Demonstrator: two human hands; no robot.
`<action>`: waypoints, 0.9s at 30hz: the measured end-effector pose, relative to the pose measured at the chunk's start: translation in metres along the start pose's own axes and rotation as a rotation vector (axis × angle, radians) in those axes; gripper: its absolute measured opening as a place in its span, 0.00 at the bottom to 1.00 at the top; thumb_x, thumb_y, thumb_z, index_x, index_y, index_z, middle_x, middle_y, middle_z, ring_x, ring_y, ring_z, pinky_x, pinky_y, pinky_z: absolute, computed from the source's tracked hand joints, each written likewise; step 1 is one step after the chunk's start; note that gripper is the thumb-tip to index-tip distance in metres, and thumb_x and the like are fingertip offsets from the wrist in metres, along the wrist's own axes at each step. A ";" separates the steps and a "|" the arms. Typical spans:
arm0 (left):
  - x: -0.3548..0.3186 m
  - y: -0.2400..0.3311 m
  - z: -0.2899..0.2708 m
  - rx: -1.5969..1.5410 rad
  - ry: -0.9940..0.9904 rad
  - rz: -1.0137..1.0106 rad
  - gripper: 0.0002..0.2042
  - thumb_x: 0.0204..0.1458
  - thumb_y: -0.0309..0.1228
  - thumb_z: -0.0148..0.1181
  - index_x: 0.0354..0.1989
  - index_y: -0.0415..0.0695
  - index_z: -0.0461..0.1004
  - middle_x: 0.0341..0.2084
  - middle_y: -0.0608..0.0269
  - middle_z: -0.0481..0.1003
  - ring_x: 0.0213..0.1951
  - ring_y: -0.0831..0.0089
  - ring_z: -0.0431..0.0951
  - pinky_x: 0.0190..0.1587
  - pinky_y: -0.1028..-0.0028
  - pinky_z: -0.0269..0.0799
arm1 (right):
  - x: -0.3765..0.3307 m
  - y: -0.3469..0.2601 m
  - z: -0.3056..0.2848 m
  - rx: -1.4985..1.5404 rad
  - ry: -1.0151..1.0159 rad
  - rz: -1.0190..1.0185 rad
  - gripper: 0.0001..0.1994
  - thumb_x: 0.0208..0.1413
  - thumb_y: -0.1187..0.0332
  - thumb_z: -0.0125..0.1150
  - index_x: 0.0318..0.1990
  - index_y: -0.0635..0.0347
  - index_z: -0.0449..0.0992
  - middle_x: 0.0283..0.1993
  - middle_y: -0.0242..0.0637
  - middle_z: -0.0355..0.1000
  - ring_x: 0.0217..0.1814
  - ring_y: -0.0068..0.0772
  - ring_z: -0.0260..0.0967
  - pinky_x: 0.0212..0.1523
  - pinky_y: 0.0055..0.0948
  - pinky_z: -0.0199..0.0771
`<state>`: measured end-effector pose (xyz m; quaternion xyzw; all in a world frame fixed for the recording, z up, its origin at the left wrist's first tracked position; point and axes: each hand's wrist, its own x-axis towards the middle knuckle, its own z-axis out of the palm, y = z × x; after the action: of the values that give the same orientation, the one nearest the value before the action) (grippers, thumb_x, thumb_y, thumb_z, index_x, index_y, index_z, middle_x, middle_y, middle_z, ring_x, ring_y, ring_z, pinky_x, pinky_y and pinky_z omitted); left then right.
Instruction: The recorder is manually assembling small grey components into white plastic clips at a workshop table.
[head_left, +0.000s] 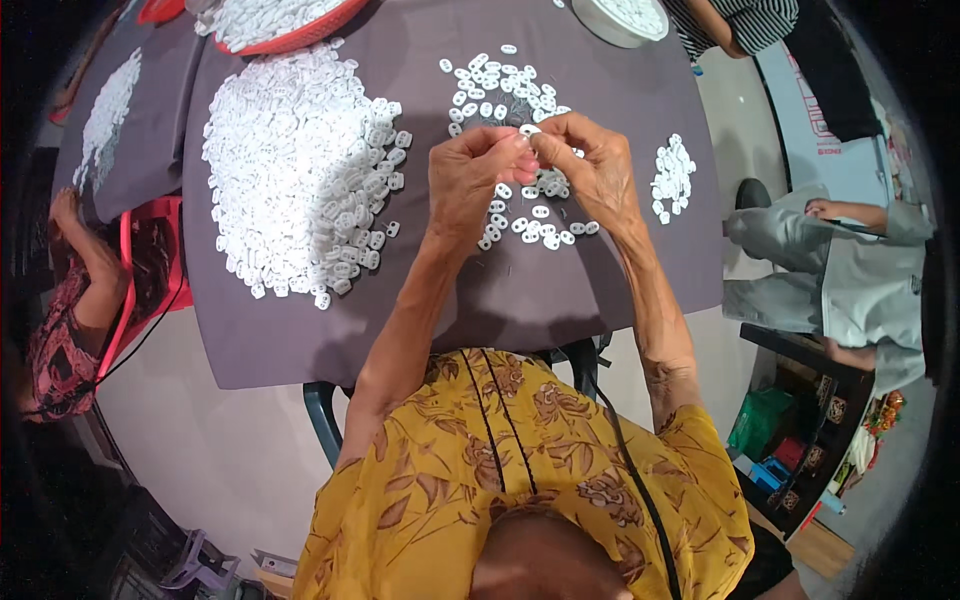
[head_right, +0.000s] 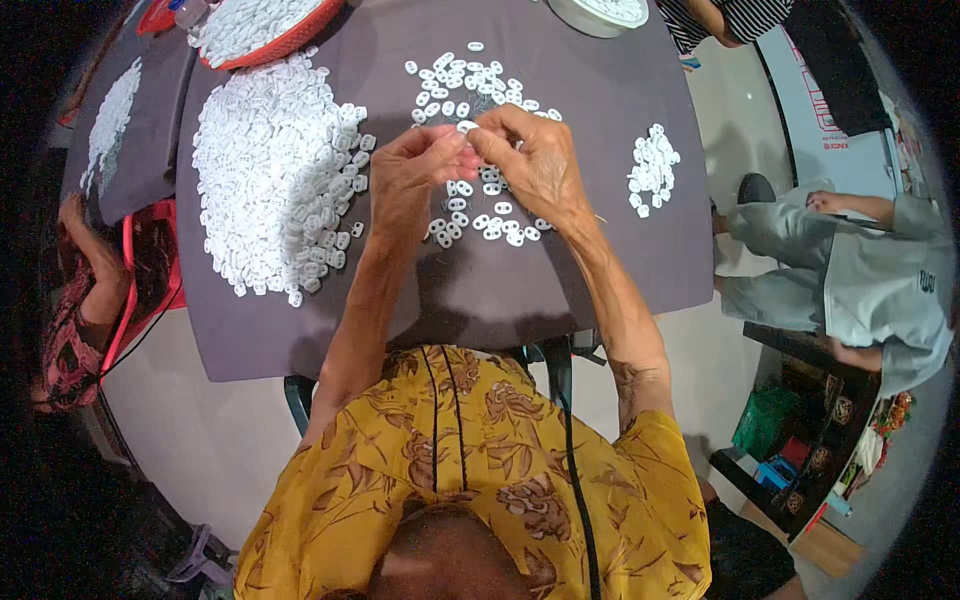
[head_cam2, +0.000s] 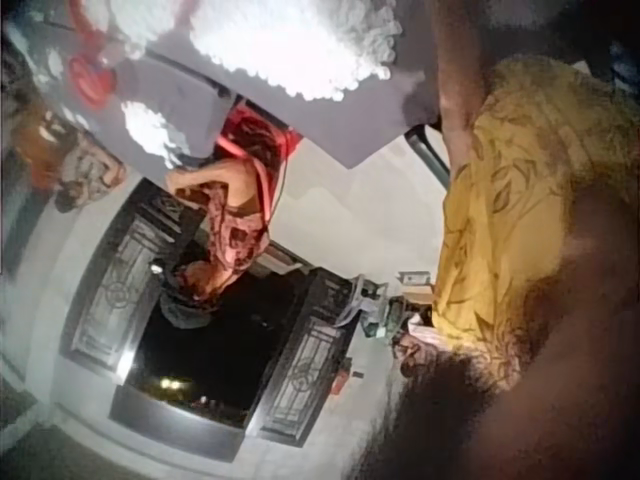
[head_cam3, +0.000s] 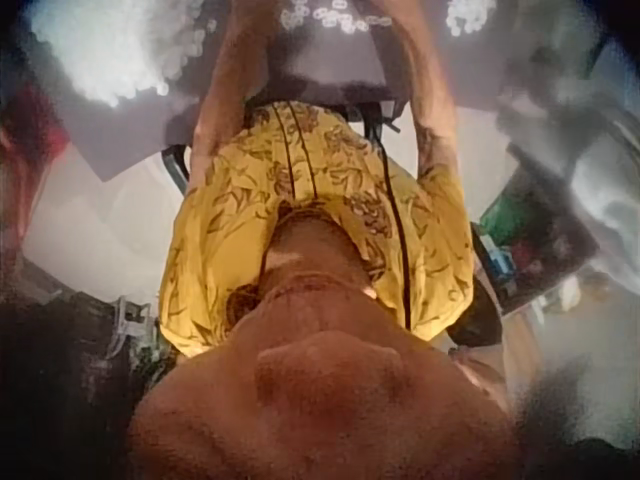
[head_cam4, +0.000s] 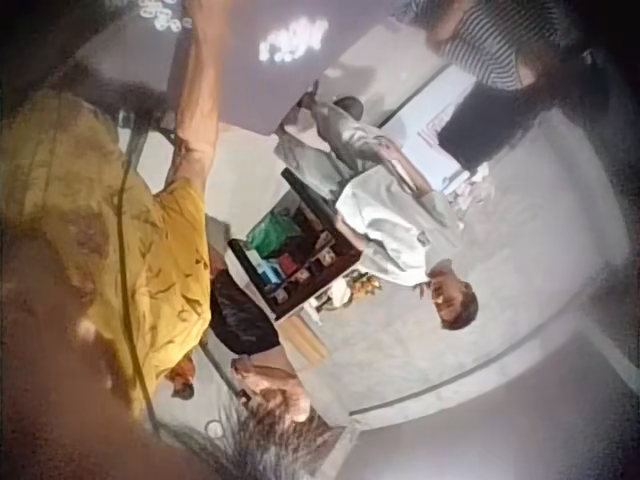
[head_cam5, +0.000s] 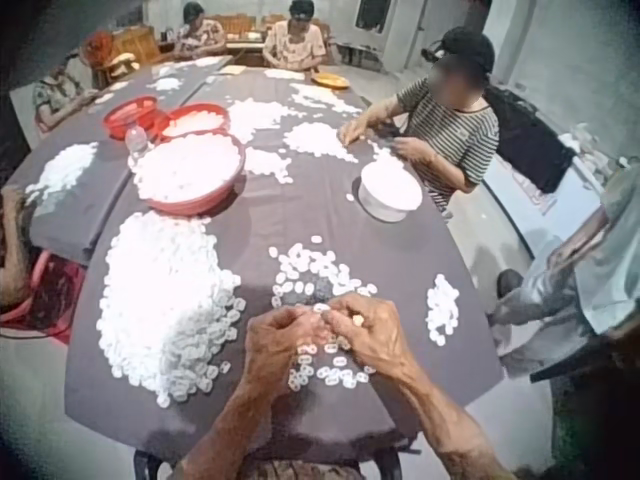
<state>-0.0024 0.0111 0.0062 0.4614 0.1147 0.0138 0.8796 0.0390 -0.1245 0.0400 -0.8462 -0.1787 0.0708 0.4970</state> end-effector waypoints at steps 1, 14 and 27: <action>0.000 0.001 0.000 0.026 -0.028 0.013 0.07 0.47 0.26 0.56 0.28 0.32 0.72 0.21 0.60 0.74 0.24 0.77 0.75 0.27 0.82 0.71 | 0.000 0.003 0.000 -0.002 0.004 0.004 0.08 0.49 0.70 0.57 0.30 0.67 0.74 0.22 0.30 0.69 0.25 0.17 0.62 0.27 0.18 0.62; 0.001 0.006 -0.003 -0.004 0.003 0.064 0.06 0.46 0.24 0.55 0.29 0.33 0.72 0.22 0.59 0.73 0.24 0.75 0.74 0.28 0.80 0.72 | -0.008 0.021 -0.015 0.316 0.010 0.179 0.07 0.50 0.71 0.55 0.28 0.66 0.72 0.18 0.30 0.64 0.20 0.19 0.60 0.24 0.20 0.61; 0.007 0.009 -0.022 -0.103 0.056 0.050 0.06 0.47 0.25 0.56 0.30 0.35 0.71 0.23 0.60 0.73 0.24 0.74 0.75 0.29 0.77 0.74 | -0.037 0.064 0.014 -0.468 -0.228 0.051 0.08 0.47 0.69 0.52 0.25 0.65 0.72 0.17 0.49 0.67 0.20 0.49 0.67 0.26 0.41 0.67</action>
<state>0.0004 0.0351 -0.0002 0.4179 0.1271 0.0545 0.8979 0.0152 -0.1551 -0.0245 -0.9290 -0.2236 0.1348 0.2623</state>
